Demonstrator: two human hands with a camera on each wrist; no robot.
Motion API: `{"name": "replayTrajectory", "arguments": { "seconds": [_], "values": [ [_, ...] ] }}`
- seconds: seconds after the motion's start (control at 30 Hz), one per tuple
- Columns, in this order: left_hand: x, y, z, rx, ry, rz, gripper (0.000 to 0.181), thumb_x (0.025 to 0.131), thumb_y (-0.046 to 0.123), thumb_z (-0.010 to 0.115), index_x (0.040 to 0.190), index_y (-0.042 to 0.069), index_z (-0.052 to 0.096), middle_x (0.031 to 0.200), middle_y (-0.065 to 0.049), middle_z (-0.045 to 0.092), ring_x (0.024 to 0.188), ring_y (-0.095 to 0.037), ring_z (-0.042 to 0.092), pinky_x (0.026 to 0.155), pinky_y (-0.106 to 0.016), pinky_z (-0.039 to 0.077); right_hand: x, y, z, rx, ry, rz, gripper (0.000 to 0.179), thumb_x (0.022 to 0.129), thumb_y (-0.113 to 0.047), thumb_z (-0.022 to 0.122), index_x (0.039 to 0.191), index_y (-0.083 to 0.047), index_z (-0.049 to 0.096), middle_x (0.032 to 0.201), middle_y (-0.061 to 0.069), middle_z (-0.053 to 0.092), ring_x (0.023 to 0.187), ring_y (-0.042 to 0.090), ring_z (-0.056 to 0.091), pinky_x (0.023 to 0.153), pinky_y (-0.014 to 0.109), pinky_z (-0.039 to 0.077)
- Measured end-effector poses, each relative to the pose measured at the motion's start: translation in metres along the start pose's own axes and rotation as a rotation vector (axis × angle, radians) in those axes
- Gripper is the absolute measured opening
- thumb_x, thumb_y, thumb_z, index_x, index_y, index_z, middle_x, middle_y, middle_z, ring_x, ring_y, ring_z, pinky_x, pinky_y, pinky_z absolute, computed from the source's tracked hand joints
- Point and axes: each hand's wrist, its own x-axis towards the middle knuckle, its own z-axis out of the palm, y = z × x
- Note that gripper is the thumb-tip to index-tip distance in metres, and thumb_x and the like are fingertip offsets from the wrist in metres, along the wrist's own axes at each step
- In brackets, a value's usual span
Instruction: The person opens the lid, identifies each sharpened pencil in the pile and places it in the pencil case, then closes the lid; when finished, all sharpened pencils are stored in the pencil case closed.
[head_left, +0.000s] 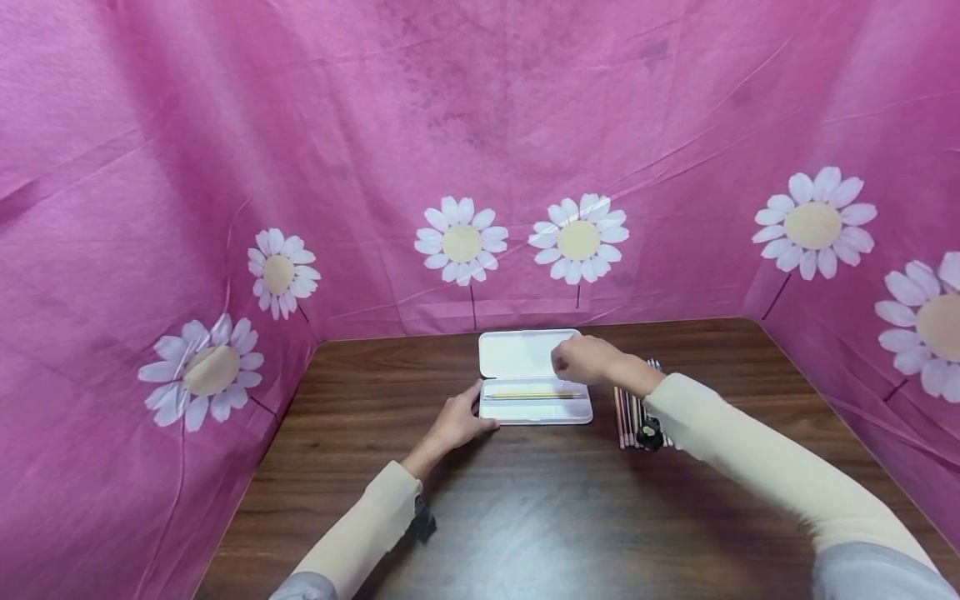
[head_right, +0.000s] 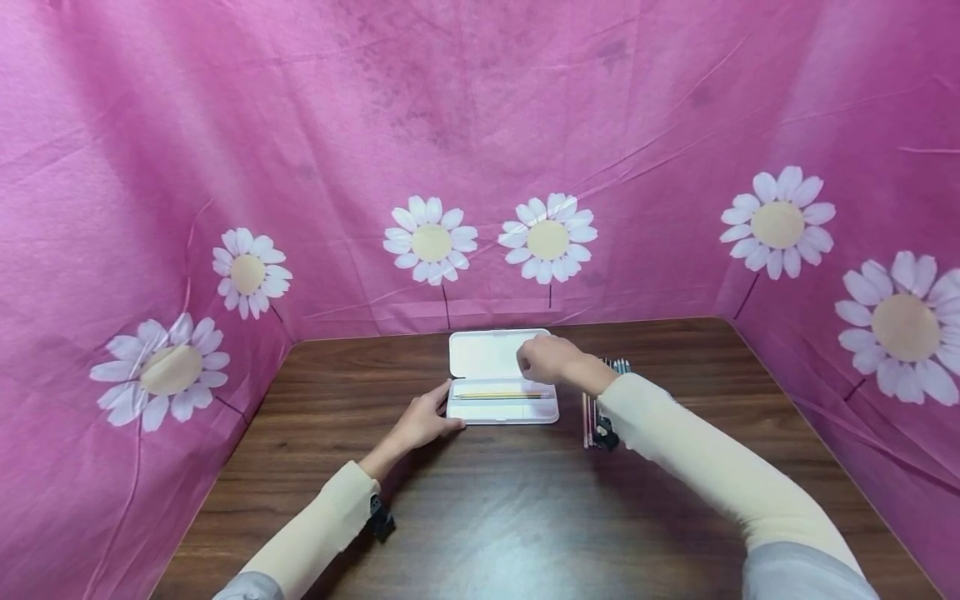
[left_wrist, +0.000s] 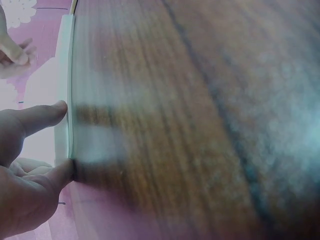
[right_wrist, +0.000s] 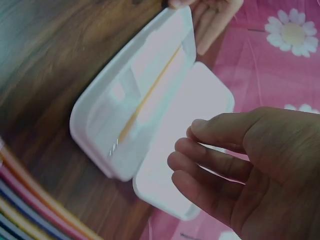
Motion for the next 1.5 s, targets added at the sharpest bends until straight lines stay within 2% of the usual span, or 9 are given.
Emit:
{"name": "replayTrajectory", "arguments": {
  "seconds": [0.2, 0.43, 0.7, 0.93, 1.23, 1.37, 1.5],
  "values": [
    [0.001, -0.001, 0.001, 0.007, 0.005, 0.005, 0.090, 0.088, 0.021, 0.088, 0.160, -0.006, 0.041, 0.163, -0.026, 0.045, 0.151, -0.038, 0.047, 0.126, -0.050, 0.039, -0.028, 0.017, -0.014, -0.001, 0.046, 0.050, 0.017, 0.089, -0.007, 0.071, 0.076, -0.017, 0.070, 0.070, -0.009, 0.060, 0.064, 0.009, 0.050, 0.059, 0.029, 0.044],
    [0.001, -0.001, 0.001, 0.000, 0.004, 0.015, 0.091, 0.087, 0.020, 0.088, 0.159, -0.008, 0.040, 0.162, -0.027, 0.046, 0.151, -0.038, 0.047, 0.126, -0.049, 0.039, -0.067, 0.042, -0.019, 0.009, 0.062, 0.156, 0.011, 0.093, -0.014, 0.074, 0.082, -0.018, 0.074, 0.073, -0.008, 0.064, 0.067, 0.010, 0.055, 0.062, 0.034, 0.049],
    [0.000, 0.000, 0.001, -0.007, 0.003, 0.012, 0.090, 0.088, 0.019, 0.088, 0.160, -0.008, 0.040, 0.163, -0.028, 0.045, 0.152, -0.039, 0.046, 0.126, -0.050, 0.038, -0.111, 0.077, -0.012, 0.016, 0.113, 0.256, 0.004, 0.091, -0.016, 0.076, 0.087, -0.015, 0.077, 0.078, -0.002, 0.070, 0.070, 0.014, 0.057, 0.062, 0.041, 0.050],
    [-0.001, 0.000, 0.001, -0.007, 0.002, 0.010, 0.091, 0.088, 0.020, 0.087, 0.160, -0.008, 0.039, 0.163, -0.028, 0.044, 0.152, -0.039, 0.046, 0.126, -0.050, 0.038, -0.145, 0.099, 0.009, 0.049, 0.125, 0.374, 0.007, 0.091, -0.016, 0.075, 0.084, -0.015, 0.074, 0.081, 0.002, 0.071, 0.073, 0.021, 0.062, 0.064, 0.049, 0.052],
    [0.001, -0.001, 0.001, -0.007, 0.010, 0.020, 0.091, 0.087, 0.020, 0.088, 0.159, -0.008, 0.040, 0.162, -0.028, 0.046, 0.150, -0.038, 0.048, 0.126, -0.049, 0.039, -0.160, 0.104, 0.042, 0.108, 0.142, 0.474, 0.021, 0.095, -0.026, 0.075, 0.078, -0.017, 0.066, 0.072, -0.001, 0.065, 0.070, 0.020, 0.058, 0.060, 0.042, 0.048],
    [0.001, -0.001, 0.001, -0.006, 0.010, 0.022, 0.092, 0.087, 0.020, 0.088, 0.159, -0.008, 0.040, 0.161, -0.028, 0.047, 0.150, -0.039, 0.049, 0.125, -0.050, 0.040, -0.161, 0.102, 0.046, 0.115, 0.153, 0.513, 0.023, 0.094, -0.028, 0.075, 0.077, -0.016, 0.064, 0.073, 0.001, 0.065, 0.070, 0.022, 0.060, 0.058, 0.043, 0.047],
    [0.000, 0.000, 0.001, -0.007, 0.010, 0.021, 0.091, 0.087, 0.020, 0.088, 0.159, -0.008, 0.040, 0.161, -0.028, 0.046, 0.150, -0.039, 0.048, 0.125, -0.050, 0.039, -0.160, 0.101, 0.044, 0.145, 0.129, 0.556, 0.021, 0.091, -0.024, 0.075, 0.078, -0.013, 0.061, 0.073, 0.003, 0.063, 0.068, 0.022, 0.059, 0.058, 0.040, 0.045]
  ]
}}
